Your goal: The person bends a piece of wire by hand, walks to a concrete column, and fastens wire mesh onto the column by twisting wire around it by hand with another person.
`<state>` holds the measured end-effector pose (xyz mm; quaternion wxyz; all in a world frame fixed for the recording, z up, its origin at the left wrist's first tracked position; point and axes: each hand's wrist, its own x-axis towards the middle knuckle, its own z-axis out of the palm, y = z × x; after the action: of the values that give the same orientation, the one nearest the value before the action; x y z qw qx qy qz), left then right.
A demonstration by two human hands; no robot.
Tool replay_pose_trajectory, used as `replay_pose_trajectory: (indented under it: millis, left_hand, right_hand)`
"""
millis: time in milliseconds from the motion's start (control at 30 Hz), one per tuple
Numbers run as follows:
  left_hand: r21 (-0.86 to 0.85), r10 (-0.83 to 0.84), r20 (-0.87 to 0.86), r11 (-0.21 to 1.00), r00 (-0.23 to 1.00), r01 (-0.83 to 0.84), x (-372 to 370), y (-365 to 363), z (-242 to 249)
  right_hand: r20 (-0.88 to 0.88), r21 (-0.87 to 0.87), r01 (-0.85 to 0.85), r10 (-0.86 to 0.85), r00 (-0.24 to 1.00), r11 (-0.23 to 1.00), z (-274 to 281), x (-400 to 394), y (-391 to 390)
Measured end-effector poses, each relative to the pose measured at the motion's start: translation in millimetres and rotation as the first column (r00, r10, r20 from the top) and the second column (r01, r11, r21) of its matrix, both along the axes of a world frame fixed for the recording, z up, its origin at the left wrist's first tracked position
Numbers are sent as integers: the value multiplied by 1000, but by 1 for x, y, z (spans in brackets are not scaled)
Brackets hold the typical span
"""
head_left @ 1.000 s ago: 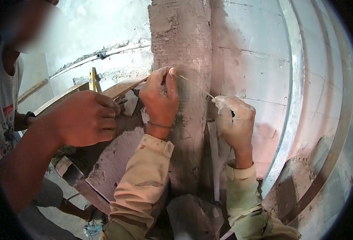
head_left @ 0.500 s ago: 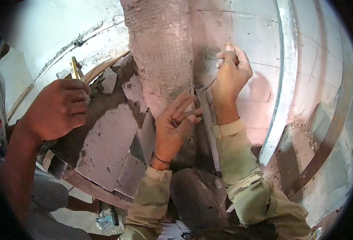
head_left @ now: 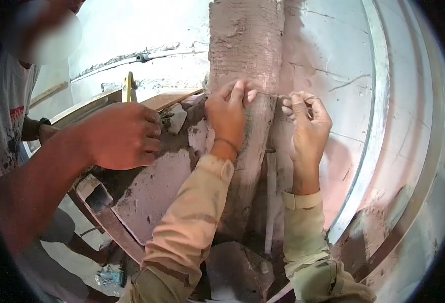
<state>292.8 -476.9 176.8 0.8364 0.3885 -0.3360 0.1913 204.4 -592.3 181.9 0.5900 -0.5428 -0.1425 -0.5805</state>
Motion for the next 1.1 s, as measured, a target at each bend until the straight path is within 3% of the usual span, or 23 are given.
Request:
replay_pose_trajectory:
  millis: [33,133,233,300,367,433,500,600,667,700,733,767,900,967,1100]
  left_hand:
    - [-32,-45,-3,998,999,45,13,-8,14]
    - [-76,-154,-2,985,988,154,30,-18,38]
    - [-69,-277,-25,959,961,274,31,-20,51]
    - [-58,-333,-51,942,941,330,37,-23,57]
    - [-294,-512,-102,835,853,466,50,-27,63]
    - [-337,-539,-121,812,834,476,62,-31,70]
    - [-374,-565,-142,791,813,484,58,-28,72]
    - [-264,-488,-55,849,871,458,52,-23,62]
    - [-114,-2,-102,993,995,-9,57,-21,49]
    - [-114,-4,-105,993,994,-8,67,-19,43]
    - [-16,265,-64,964,962,-266,78,-16,37]
    - [68,510,4,858,860,-509,81,-12,35]
    - [47,528,127,843,840,-537,93,-16,40]
    - [42,550,182,824,815,-565,96,-20,45]
    - [82,586,201,788,785,-610,95,-20,52]
  right_hand:
    - [2,-15,-2,2,1000,1000,7,5,1]
    - [36,-79,222,-220,975,972,23,30,-6]
    - [60,-49,79,-76,995,996,43,47,-10]
    - [75,-63,115,-110,991,991,55,56,-9]
    - [66,-161,88,-78,995,983,63,62,-4]
    - [114,-254,148,-122,986,956,69,70,0]
    - [73,-322,282,-274,959,904,77,71,5]
    - [174,-334,439,-403,898,834,100,81,-13]
    - [217,-362,534,-488,845,764,107,83,-22]
    - [216,-363,535,-489,845,763,106,86,-23]
    - [201,-380,529,-490,848,759,105,89,-25]
    - [187,-395,522,-490,851,755,103,93,-27]
    - [261,-352,657,-604,753,667,98,101,-25]
    - [343,-337,762,-682,646,552,94,97,-17]
    - [316,-366,798,-742,591,479,91,96,-6]
